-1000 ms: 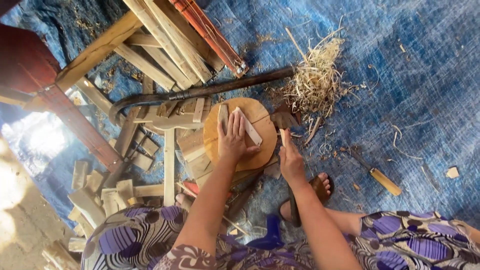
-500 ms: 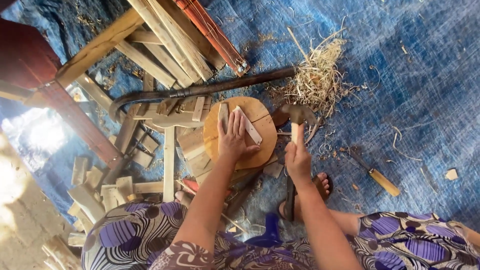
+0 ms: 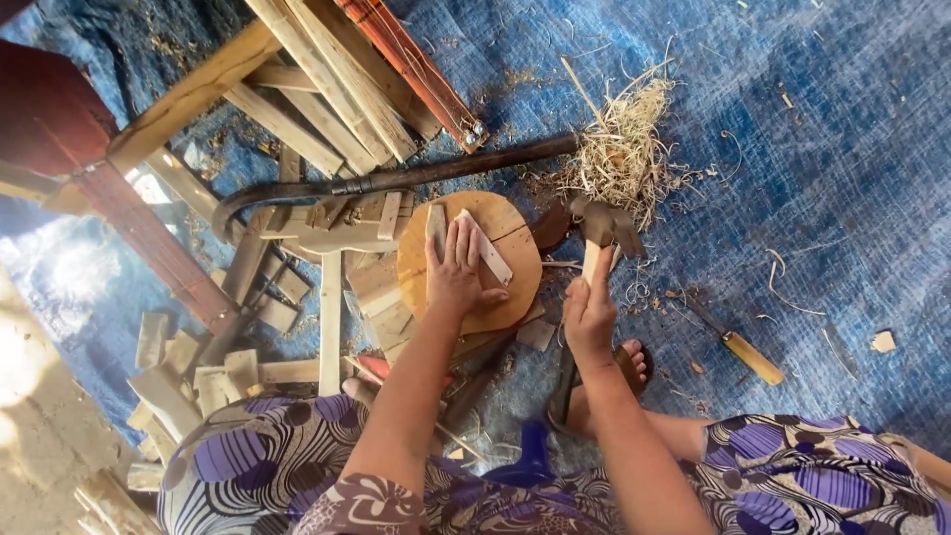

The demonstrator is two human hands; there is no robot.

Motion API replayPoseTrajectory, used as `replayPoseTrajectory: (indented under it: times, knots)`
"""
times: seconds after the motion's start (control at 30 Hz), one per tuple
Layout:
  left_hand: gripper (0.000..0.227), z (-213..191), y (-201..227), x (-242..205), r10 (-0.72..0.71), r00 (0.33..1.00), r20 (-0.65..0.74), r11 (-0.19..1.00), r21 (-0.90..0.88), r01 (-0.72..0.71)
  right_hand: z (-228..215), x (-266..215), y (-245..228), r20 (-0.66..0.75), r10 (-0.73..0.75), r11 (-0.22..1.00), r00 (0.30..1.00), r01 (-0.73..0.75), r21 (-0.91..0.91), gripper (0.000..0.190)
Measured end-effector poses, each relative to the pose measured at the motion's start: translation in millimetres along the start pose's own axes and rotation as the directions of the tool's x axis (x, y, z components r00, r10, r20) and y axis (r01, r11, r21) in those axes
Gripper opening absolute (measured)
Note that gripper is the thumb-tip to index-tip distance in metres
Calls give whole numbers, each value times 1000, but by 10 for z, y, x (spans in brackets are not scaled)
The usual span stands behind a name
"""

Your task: Shaping a wooden component for a musical instrument using a hand adze and hammer

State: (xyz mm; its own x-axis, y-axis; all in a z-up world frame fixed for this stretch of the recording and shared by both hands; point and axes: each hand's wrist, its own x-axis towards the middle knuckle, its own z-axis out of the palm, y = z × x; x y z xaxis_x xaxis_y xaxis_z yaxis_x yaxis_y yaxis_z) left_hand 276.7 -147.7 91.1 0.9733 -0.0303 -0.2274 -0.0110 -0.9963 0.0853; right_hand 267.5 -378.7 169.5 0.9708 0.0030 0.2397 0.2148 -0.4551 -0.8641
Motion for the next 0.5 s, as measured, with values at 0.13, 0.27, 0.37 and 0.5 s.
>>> replayPoseTrajectory:
  times: [0.13, 0.27, 0.37, 0.5]
  knots:
    - [144, -115, 49, -16, -14, 999, 40, 1000, 16, 14, 154, -80, 226, 26, -30, 993, 999, 33, -109, 62]
    - [143, -165, 27, -4, -28, 997, 66, 999, 28, 26, 36, 79, 173, 288, 343, 937, 894, -303, -173, 63]
    - [143, -141, 23, 4, -25, 995, 93, 999, 26, 22, -99, 158, -88, 167, 264, 964, 950, -255, -71, 61]
    - [141, -181, 41, -19, -40, 993, 109, 998, 42, 36, -64, 169, -197, -30, -81, 997, 996, 81, -1, 61]
